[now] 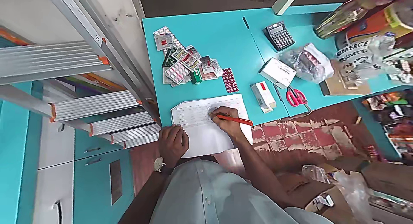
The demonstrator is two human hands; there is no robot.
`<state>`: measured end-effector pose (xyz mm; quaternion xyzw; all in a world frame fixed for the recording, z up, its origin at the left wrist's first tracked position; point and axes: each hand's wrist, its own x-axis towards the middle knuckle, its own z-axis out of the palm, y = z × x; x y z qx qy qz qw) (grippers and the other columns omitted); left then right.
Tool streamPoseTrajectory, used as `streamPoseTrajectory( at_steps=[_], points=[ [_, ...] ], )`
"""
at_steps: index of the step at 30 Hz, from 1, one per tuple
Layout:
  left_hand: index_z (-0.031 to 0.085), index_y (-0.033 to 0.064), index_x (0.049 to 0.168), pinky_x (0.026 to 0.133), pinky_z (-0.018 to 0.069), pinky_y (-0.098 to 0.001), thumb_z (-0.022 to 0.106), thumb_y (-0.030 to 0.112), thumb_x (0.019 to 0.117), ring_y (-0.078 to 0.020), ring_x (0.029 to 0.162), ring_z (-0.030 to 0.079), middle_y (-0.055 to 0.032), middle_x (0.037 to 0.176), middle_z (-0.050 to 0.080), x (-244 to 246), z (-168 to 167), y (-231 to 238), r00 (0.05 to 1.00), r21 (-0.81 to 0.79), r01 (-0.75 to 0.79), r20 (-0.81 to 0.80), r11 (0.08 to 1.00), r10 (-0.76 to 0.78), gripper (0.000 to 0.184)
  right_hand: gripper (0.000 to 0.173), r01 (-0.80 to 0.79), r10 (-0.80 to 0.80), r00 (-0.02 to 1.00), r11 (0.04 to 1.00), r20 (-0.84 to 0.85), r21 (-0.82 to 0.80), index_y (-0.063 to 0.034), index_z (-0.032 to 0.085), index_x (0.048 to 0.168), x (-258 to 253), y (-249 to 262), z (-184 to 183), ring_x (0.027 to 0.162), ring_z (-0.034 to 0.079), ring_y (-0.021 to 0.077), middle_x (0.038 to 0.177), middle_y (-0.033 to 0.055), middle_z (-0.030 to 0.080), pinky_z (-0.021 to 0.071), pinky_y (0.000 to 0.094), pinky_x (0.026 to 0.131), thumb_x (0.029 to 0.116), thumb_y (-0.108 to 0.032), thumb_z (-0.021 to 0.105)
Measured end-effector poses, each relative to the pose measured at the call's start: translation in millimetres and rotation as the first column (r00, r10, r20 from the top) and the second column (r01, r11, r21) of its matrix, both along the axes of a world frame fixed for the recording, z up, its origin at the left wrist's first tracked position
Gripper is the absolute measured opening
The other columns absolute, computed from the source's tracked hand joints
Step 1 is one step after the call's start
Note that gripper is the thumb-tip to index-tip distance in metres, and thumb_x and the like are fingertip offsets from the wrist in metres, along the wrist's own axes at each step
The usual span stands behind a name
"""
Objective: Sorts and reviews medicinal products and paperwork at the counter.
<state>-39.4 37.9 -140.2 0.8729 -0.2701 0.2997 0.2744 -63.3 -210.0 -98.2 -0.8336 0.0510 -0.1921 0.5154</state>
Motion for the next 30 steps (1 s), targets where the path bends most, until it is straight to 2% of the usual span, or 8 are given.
streamPoseTrajectory(
  at_steps=[7,10,12,15,22,26,28,30],
  points=[
    [0.077,0.0079,0.083,0.099,0.0516,-0.0413,0.06,0.018,0.0917,-0.0237,0.094,0.072,-0.0061,0.093,0.077,1.2,1.2,-0.5,1.0,0.004,-0.015,0.015,1.0,0.015,0.022,0.009,0.141,-0.137,0.99,0.98,0.037,-0.137,-0.0045,0.071,0.077,0.7,6.0,-4.0,0.06,0.06,0.0036,0.071,0.0014,0.066,0.0506,0.0216,0.055,0.0812,-0.012,0.073],
    [0.077,0.0078,0.084,0.099,0.0516,-0.0426,0.059,0.019,0.0931,-0.0245,0.095,0.073,-0.0068,0.096,0.077,1.2,1.9,1.1,1.0,0.02,-0.007,0.013,1.0,0.007,0.023,0.007,0.165,-0.175,0.984,0.966,0.036,0.198,-0.0075,0.067,0.077,1.1,-2.2,-1.9,0.056,0.058,0.0041,0.067,-0.0024,0.065,0.05,0.0229,0.053,0.0831,-0.003,0.068],
    [0.079,0.0086,0.087,0.098,0.0516,-0.0431,0.059,0.02,0.0938,-0.0239,0.095,0.073,-0.0064,0.098,0.078,1.2,2.6,2.3,1.0,0.032,0.009,0.005,0.999,-0.009,0.024,0.018,0.139,-0.197,0.979,0.845,0.06,0.517,-0.0126,0.066,0.075,1.9,-11.1,0.0,0.049,0.052,0.0048,0.062,-0.0031,0.063,0.0448,0.0216,0.047,0.0859,0.0,0.061],
    [0.08,0.0098,0.089,0.097,0.052,-0.0432,0.058,0.022,0.0938,-0.0236,0.095,0.073,-0.0053,0.101,0.078,-1.4,2.8,4.7,1.0,0.036,0.005,0.001,0.999,-0.005,0.026,0.022,0.108,-0.2,0.977,0.755,0.071,0.647,-0.0133,0.067,0.073,1.7,-13.0,4.1,0.05,0.054,0.0047,0.063,-0.0021,0.064,0.0463,0.0202,0.049,0.0877,0.0,0.057],
    [0.081,0.0085,0.091,0.098,0.0513,-0.0442,0.056,0.023,0.0951,-0.0249,0.098,0.072,-0.0051,0.104,0.078,-0.6,-1.0,3.1,1.0,0.007,-0.002,0.007,1.0,0.002,0.029,0.007,0.059,-0.13,0.986,0.864,0.107,0.5,-0.0024,0.069,0.089,4.6,-7.3,4.1,0.055,0.059,0.0061,0.071,0.0002,0.068,0.0491,0.0223,0.05,0.0892,0.001,0.062],
    [0.081,0.0079,0.089,0.096,0.0517,-0.0434,0.056,0.024,0.0951,-0.025,0.096,0.073,-0.0053,0.103,0.078,-1.3,-1.4,1.1,1.0,0.01,-0.009,0.025,1.0,0.009,0.03,0.033,0.158,-0.21,0.975,0.883,0.072,0.441,0.0051,0.066,0.114,15.4,-20.7,21.6,0.071,0.072,0.0151,0.089,0.0098,0.076,0.0568,0.0275,0.057,0.1093,-0.016,0.04],
    [0.081,0.0075,0.089,0.096,0.0515,-0.0438,0.056,0.023,0.0949,-0.0252,0.096,0.073,-0.0055,0.103,0.078,-0.5,-0.8,2.2,0.999,0.013,-0.015,0.028,1.0,0.014,0.031,0.036,0.273,-0.298,0.951,0.933,0.078,0.235,0.0037,0.067,0.109,24.9,-35.2,29.0,0.074,0.074,0.0141,0.086,0.0078,0.077,0.0618,0.0296,0.067,0.1097,-0.016,0.037],
    [0.081,0.0081,0.088,0.095,0.0515,-0.0433,0.056,0.023,0.0945,-0.0247,0.095,0.073,-0.0049,0.103,0.078,0.1,0.0,1.0,0.999,0.016,-0.015,0.032,1.0,0.014,0.031,0.029,0.392,-0.397,0.918,0.907,0.001,-0.154,-0.0014,0.071,0.11,33.5,-53.4,37.9,0.079,0.071,0.015,0.088,0.0071,0.073,0.0586,0.0349,0.075,0.1054,-0.02,0.049]
  ],
)
